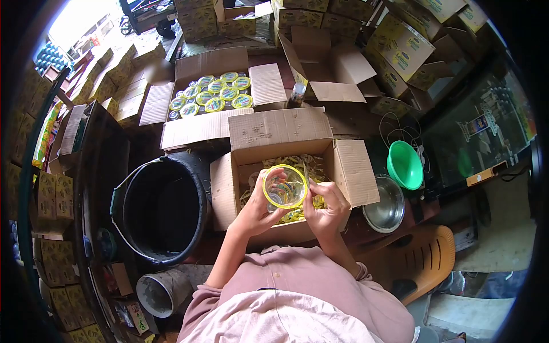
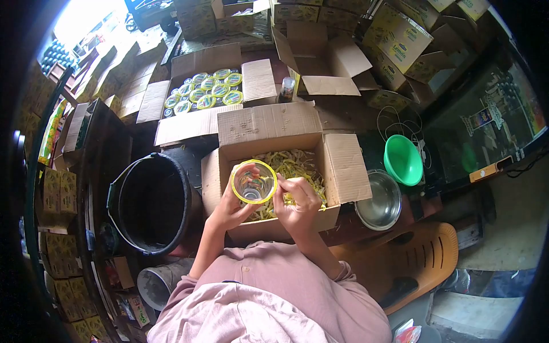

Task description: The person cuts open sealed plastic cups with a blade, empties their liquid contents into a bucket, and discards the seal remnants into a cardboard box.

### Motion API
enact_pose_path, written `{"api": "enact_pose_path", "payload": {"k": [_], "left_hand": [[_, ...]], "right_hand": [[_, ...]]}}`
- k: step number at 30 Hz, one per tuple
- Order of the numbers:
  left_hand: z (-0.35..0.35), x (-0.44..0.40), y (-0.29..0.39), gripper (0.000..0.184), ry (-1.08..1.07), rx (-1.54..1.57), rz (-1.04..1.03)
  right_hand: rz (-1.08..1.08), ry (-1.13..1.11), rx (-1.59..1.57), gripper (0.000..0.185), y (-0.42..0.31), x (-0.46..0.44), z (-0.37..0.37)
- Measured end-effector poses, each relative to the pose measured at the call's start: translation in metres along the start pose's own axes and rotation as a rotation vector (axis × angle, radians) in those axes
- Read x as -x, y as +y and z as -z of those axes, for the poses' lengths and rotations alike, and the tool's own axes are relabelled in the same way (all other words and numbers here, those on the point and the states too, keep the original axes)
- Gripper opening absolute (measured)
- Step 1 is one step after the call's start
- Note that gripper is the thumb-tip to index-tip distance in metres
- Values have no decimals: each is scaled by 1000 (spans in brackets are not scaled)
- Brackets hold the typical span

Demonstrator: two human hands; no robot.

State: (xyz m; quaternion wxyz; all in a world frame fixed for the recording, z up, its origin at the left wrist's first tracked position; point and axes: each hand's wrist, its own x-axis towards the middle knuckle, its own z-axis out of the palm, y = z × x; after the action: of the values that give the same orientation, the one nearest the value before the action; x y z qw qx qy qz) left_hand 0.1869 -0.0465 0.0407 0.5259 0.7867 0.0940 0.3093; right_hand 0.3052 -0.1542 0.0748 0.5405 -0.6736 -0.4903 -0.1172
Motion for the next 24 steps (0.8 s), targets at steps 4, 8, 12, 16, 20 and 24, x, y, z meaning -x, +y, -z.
{"api": "enact_pose_path", "payload": {"k": [4,8,12,16,20,24], "left_hand": [[3,-1,-2,68,-30,99,19],[2,-3,1,69,-49,205,36],[-7,-5,-3,70,-16,235,54],[-10,-4,-15,71,78,361,-7],[-12,-2,-26,71,115,494,41],[-12,1,-39,73,121,278,-14]], "right_hand": [[-28,-40,-69,17,6,-5,0],[-26,-56,-133,25,10,-5,0],[-47,-45,-159,23,12,-4,-5],[-189,16,-246,16,11,1,-7],[-180,5,-224,13,7,6,-5],[-112,18,-192,14,0,9,-8]]}}
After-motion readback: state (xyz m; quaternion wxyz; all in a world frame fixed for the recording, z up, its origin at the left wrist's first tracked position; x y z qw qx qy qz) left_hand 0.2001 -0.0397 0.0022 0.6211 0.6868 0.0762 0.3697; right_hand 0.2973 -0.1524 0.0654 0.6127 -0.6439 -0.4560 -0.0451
